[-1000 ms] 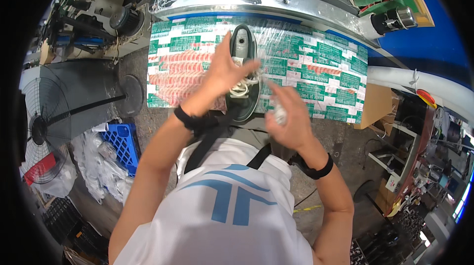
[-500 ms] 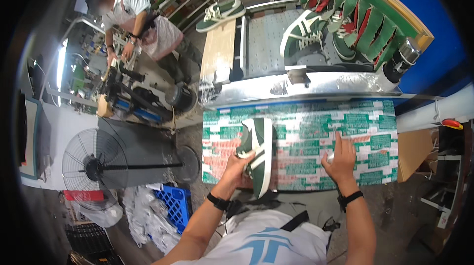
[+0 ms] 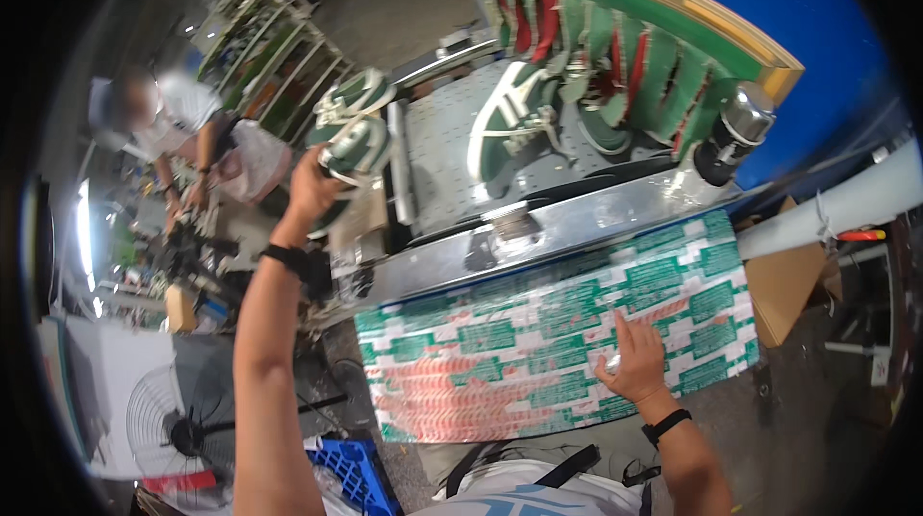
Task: The worker is performing lacing and quality inspection on green and white sneakers in a shoe manufacturing facility.
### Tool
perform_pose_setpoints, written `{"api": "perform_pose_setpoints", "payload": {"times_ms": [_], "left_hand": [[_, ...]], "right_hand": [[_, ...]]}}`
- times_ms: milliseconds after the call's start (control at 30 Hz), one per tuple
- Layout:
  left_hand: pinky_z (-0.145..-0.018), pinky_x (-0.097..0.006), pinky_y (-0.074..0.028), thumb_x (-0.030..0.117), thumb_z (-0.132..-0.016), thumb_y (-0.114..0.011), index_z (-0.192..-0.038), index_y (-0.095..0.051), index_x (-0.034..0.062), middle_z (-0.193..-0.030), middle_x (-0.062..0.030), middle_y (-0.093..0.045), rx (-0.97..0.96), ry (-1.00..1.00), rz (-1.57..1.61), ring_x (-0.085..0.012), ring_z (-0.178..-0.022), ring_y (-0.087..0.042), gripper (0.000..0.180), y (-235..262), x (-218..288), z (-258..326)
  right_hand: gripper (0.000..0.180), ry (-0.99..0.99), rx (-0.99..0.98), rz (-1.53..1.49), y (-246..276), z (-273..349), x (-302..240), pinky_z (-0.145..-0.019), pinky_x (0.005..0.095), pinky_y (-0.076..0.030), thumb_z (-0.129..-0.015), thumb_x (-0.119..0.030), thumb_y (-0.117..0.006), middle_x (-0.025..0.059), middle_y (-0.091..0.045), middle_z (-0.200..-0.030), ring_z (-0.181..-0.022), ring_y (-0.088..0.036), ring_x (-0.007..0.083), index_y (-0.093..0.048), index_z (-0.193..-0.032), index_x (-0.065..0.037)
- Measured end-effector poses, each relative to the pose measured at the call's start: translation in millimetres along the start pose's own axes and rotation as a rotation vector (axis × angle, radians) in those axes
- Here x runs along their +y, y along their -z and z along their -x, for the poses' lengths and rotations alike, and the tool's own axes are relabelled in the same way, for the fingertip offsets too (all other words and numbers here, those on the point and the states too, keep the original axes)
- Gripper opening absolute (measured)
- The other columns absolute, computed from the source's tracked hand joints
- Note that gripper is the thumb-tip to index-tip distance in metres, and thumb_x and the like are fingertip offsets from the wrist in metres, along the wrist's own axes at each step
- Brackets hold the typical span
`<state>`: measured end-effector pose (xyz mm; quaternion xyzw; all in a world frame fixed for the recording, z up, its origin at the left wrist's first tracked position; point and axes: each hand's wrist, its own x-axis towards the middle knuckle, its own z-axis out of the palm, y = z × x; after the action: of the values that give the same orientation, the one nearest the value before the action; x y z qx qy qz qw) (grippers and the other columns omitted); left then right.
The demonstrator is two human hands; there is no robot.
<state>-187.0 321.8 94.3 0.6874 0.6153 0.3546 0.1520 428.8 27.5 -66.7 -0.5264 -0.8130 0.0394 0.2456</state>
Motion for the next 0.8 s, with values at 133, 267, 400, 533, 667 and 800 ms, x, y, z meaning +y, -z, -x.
{"api": "perform_pose_setpoints", "payload": {"times_ms": [133, 267, 400, 533, 667, 800], "left_hand": [[-0.108, -0.049, -0.056, 0.004, -0.076, -0.090, -0.148, -0.067, 0.0053, -0.136, -0.0231, -0.076, 0.031, 0.104, -0.444, -0.0470, -0.127, -0.071, 0.075, -14.4, 6.6, -66.0], [-0.118, -0.054, -0.051, 0.020, -0.087, -0.085, -0.157, -0.056, -0.0031, -0.148, -0.0327, -0.065, 0.226, -0.351, -0.607, -0.0466, -0.138, -0.064, 0.079, -107.7, 13.1, -76.4], [-0.100, -0.046, -0.059, 0.034, -0.090, -0.097, -0.155, -0.059, -0.0057, -0.149, -0.0264, -0.070, -0.318, 0.333, 0.197, -0.0292, -0.125, -0.074, 0.085, -221.8, 121.3, -28.0], [-0.085, -0.040, -0.063, 0.026, -0.092, -0.097, -0.145, -0.070, -0.0076, -0.124, -0.0189, -0.083, -0.341, 0.291, 0.160, -0.0235, -0.099, -0.080, 0.069, -248.6, 128.6, -29.2], [-0.088, -0.034, -0.062, 0.029, -0.103, -0.086, -0.135, -0.078, -0.0005, -0.119, -0.0077, -0.085, -0.294, 0.439, 0.478, -0.0170, -0.099, -0.079, 0.044, -196.4, 131.3, -28.0], [-0.087, -0.032, -0.065, 0.046, -0.114, -0.067, -0.141, -0.073, -0.0005, -0.122, -0.0081, -0.083, -0.162, 0.631, 0.857, -0.0160, -0.101, -0.081, 0.054, -131.3, 169.7, 50.1]], "right_hand": [[0.083, -0.006, -0.020, -0.026, -0.7, -4.6, -1.5, -0.097, 0.0527, -0.054, -0.082, -0.031, -0.079, 0.0188, -0.067, -0.119, -0.104, -0.066, 0.0387, -0.061, -0.154, 0.007], [0.083, -0.012, -0.021, -0.025, 4.2, -6.4, 1.5, -0.093, 0.0518, -0.054, -0.081, -0.030, -0.079, 0.0184, -0.067, -0.119, -0.103, -0.066, 0.0380, -0.061, -0.153, 0.008], [0.082, -0.010, -0.014, -0.039, 4.9, -5.7, 2.8, -0.092, 0.0509, -0.054, -0.081, -0.030, -0.080, 0.0185, -0.068, -0.119, -0.103, -0.066, 0.0375, -0.062, -0.152, 0.008], [0.081, 0.004, 0.014, -0.033, 6.1, -7.5, -0.2, -0.093, 0.0504, -0.055, -0.081, -0.030, -0.080, 0.0183, -0.069, -0.120, -0.104, -0.067, 0.0364, -0.063, -0.150, 0.008], [0.083, 0.008, 0.045, -0.099, 2.4, -2.2, 0.6, -0.093, 0.0521, -0.054, -0.080, -0.029, -0.080, 0.0186, -0.068, -0.121, -0.103, -0.066, 0.0376, -0.062, -0.153, 0.007], [0.084, -0.006, 0.011, -0.105, 3.2, 4.8, 2.6, -0.096, 0.0499, -0.055, -0.083, -0.032, -0.081, 0.0172, -0.068, -0.120, -0.107, -0.067, 0.0361, -0.060, -0.155, 0.005]]}}
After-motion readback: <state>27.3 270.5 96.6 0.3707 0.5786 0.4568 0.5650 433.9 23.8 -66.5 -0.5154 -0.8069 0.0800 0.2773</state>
